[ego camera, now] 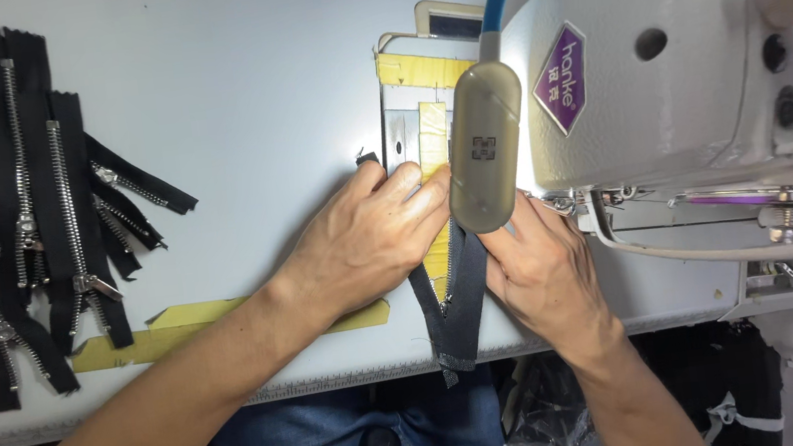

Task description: The person aligns black zippers with a yellow guide on a sewing machine table and sews them using a specialized machine. They repeatedly feed the zippers through the machine, guide the fabric with their hands, and trim the excess thread after each stitch.

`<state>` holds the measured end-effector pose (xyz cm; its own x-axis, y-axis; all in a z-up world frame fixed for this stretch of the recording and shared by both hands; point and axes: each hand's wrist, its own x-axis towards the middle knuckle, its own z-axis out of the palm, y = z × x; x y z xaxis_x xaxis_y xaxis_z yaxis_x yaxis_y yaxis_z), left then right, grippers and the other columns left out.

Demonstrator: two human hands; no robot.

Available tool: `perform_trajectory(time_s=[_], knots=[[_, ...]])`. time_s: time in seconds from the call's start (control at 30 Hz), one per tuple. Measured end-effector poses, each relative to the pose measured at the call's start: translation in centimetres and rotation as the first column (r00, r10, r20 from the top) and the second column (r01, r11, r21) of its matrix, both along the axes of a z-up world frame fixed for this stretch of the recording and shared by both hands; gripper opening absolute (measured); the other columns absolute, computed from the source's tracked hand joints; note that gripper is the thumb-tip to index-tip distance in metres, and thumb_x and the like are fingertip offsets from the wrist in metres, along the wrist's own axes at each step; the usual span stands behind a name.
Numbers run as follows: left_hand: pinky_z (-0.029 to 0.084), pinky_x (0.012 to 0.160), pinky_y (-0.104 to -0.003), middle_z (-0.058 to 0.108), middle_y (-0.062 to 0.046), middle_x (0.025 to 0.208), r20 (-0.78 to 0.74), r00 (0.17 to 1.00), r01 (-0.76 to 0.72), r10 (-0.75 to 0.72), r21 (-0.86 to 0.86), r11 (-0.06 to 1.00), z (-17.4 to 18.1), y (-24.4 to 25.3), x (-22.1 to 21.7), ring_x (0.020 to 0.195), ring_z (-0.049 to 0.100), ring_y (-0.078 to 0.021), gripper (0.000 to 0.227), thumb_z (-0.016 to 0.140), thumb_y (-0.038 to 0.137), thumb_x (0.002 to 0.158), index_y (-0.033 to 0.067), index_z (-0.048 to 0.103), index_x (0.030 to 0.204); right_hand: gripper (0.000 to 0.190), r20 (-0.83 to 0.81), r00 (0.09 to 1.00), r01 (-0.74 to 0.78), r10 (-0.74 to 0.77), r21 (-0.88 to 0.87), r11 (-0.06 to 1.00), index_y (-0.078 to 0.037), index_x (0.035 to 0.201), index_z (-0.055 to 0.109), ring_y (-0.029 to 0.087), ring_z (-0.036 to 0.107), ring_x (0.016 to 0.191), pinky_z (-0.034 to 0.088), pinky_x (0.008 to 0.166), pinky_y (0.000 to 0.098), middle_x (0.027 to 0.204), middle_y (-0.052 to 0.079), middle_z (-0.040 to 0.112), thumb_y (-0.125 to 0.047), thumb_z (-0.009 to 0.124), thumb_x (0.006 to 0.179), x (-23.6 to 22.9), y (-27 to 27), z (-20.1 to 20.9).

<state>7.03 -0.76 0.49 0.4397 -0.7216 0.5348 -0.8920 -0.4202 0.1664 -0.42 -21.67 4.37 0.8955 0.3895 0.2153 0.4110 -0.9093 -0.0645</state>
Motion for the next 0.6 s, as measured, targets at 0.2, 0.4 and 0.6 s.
perform_trajectory(time_s=[0.2,0.4,0.6], knots=[[0.044,0.072,-0.037,0.068,-0.013,0.119,-0.013,1.000,-0.010,0.010,0.006,1.000,0.7,0.0,0.6,0.093,0.057,-0.0268,0.022,0.060,0.009,0.098,0.0024,0.074,0.113,0.025,-0.054,0.998,0.023,-0.023,-0.003,1.000,-0.012,0.103,0.075,0.032,0.062,0.079,0.054,0.069,0.0427,0.088,0.008,0.054,-0.001,0.061,0.085,0.2,0.1,0.0],[0.046,0.071,-0.038,0.069,-0.012,0.115,-0.015,1.000,-0.026,0.025,-0.032,0.999,0.7,-0.1,1.5,0.091,0.058,-0.0264,0.019,0.063,0.010,0.098,0.0019,0.076,0.109,0.015,-0.085,0.996,0.017,-0.019,-0.022,1.000,-0.009,0.087,0.071,0.030,0.060,0.070,0.051,0.060,0.0380,0.077,0.004,0.047,0.000,0.059,0.088,0.2,-1.9,-1.7],[0.047,0.072,-0.038,0.068,-0.013,0.114,-0.029,0.999,-0.047,0.044,-0.092,0.995,0.5,-0.3,1.7,0.093,0.058,-0.0269,0.019,0.064,0.011,0.097,0.0012,0.075,0.110,0.015,-0.058,0.998,0.020,-0.024,-0.074,0.997,-0.006,0.077,0.064,0.026,0.054,0.061,0.045,0.056,0.0345,0.070,0.003,0.043,0.002,0.059,0.088,0.2,-2.0,-2.2]])
